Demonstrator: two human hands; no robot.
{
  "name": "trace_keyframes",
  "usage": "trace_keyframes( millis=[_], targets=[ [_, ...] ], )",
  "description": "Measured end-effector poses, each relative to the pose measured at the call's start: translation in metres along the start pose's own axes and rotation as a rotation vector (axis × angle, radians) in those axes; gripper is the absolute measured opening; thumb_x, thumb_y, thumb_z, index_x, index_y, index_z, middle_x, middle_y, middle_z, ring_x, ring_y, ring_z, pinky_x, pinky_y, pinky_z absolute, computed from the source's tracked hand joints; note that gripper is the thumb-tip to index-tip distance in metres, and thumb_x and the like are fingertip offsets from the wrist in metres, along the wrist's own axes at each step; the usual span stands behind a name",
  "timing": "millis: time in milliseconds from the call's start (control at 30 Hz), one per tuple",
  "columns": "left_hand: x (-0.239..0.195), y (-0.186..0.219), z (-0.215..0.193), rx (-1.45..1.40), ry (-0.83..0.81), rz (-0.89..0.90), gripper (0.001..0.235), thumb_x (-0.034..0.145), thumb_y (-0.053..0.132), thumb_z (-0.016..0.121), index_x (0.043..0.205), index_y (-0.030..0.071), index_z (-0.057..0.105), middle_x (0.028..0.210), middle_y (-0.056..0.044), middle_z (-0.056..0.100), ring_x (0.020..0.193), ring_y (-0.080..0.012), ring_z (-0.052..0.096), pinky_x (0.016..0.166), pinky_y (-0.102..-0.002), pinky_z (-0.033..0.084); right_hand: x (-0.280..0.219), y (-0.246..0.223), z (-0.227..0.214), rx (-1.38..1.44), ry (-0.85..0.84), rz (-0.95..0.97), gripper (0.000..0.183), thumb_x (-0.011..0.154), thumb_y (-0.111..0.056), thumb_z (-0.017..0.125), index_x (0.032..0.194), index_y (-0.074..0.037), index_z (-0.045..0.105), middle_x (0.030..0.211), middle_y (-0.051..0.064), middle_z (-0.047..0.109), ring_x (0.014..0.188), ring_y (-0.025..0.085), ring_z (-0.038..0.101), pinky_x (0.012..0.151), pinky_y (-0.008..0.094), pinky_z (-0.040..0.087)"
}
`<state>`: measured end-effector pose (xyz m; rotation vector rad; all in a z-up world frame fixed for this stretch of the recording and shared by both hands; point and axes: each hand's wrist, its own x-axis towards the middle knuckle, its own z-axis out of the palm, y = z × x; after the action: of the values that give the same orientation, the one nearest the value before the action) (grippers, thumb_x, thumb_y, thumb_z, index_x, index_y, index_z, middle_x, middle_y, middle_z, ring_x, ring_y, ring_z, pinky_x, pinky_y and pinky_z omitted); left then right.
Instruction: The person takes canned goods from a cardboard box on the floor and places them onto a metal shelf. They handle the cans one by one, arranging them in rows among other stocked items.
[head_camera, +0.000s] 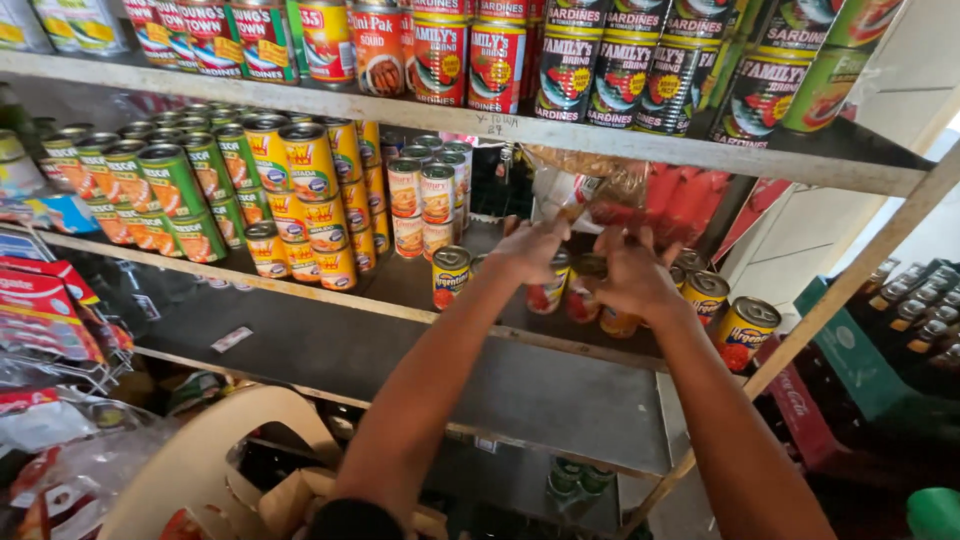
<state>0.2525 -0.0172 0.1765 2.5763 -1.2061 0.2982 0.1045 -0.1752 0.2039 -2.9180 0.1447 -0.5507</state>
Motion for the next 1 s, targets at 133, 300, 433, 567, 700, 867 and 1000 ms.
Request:
trace_keyframes(
  millis=[133,300,433,567,700,867,1000],
  targets=[
    [-0.033,-0.003,-0.038,-0.063,-0.162,0.077,0.086,0.07,0.027,0.088,0.142,0.013,0.042,0.135,-0.019,0.061,0.131,-0.0388,0.055,0.11,-0.048,0.046,-0.018,-0.025,-0.007,0.071,-0.038,-0.057,0.052,0.075,-0.05,0.083,0.107,-0.016,0.063,0.116,0.009,0.069,0.138,0.036,0.038,0.105,0.082,0.013],
    [-0.056,0.011,-0.062,0.028,-0.271,-0.043,0.087,0.07,0.037,0.089,0.142,0.018,0.043,0.143,-0.015,0.053,0.138,-0.0339,0.048,0.114,-0.052,0.033,-0.031,-0.029,-0.017,0.044,-0.063,-0.135,0.045,0.074,-0.057,0.077,0.095,-0.018,0.069,0.107,0.001,0.073,0.13,0.028,0.048,0.105,0.069,0.029],
    [-0.034,0.029,-0.049,-0.055,-0.271,0.061,0.11,0.065,0.051,0.091,0.152,0.015,0.034,0.155,-0.021,0.037,0.142,-0.0431,0.036,0.113,-0.051,0.032,-0.031,0.031,-0.03,0.068,0.133,-0.308,0.045,0.077,-0.05,0.082,0.105,-0.015,0.073,0.109,0.007,0.072,0.12,0.036,0.05,0.105,0.063,0.03],
    [0.003,0.039,-0.002,-0.168,-0.068,0.367,0.117,0.065,0.065,0.088,0.154,0.009,0.036,0.156,-0.026,0.039,0.147,-0.0437,0.033,0.12,-0.045,0.029,-0.048,0.057,-0.034,-0.08,0.201,-0.319,0.037,0.071,-0.038,0.087,0.093,-0.011,0.073,0.109,0.013,0.07,0.111,0.038,0.056,0.101,0.046,0.042],
    [0.013,0.055,0.019,-0.229,-0.172,0.402,0.128,0.061,0.069,0.09,0.155,0.005,0.03,0.155,-0.028,0.039,0.145,-0.0424,0.036,0.12,-0.046,0.03,-0.05,0.063,-0.012,-0.003,0.271,-0.388,0.023,0.074,-0.02,0.084,0.09,-0.009,0.071,0.107,0.016,0.067,0.109,0.038,0.062,0.092,0.046,0.049],
    [-0.003,0.056,0.01,-0.104,-0.129,0.361,0.122,0.058,0.061,0.09,0.155,0.01,0.037,0.154,-0.02,0.046,0.142,-0.0417,0.04,0.117,-0.05,0.031,-0.049,0.05,-0.022,0.394,0.011,-0.383,0.021,0.078,-0.009,0.082,0.091,-0.004,0.067,0.09,0.01,0.071,0.074,0.023,0.067,0.068,0.038,0.053],
    [-0.006,0.053,0.018,-0.293,-0.082,0.487,0.114,0.067,0.059,0.089,0.155,0.007,0.039,0.154,-0.022,0.045,0.143,-0.0418,0.039,0.116,-0.05,0.035,-0.044,0.065,-0.022,0.576,-0.122,-0.319,0.01,0.086,-0.004,0.075,0.095,-0.006,0.07,0.096,0.009,0.071,0.075,0.02,0.068,0.065,0.036,0.054]
  ],
)
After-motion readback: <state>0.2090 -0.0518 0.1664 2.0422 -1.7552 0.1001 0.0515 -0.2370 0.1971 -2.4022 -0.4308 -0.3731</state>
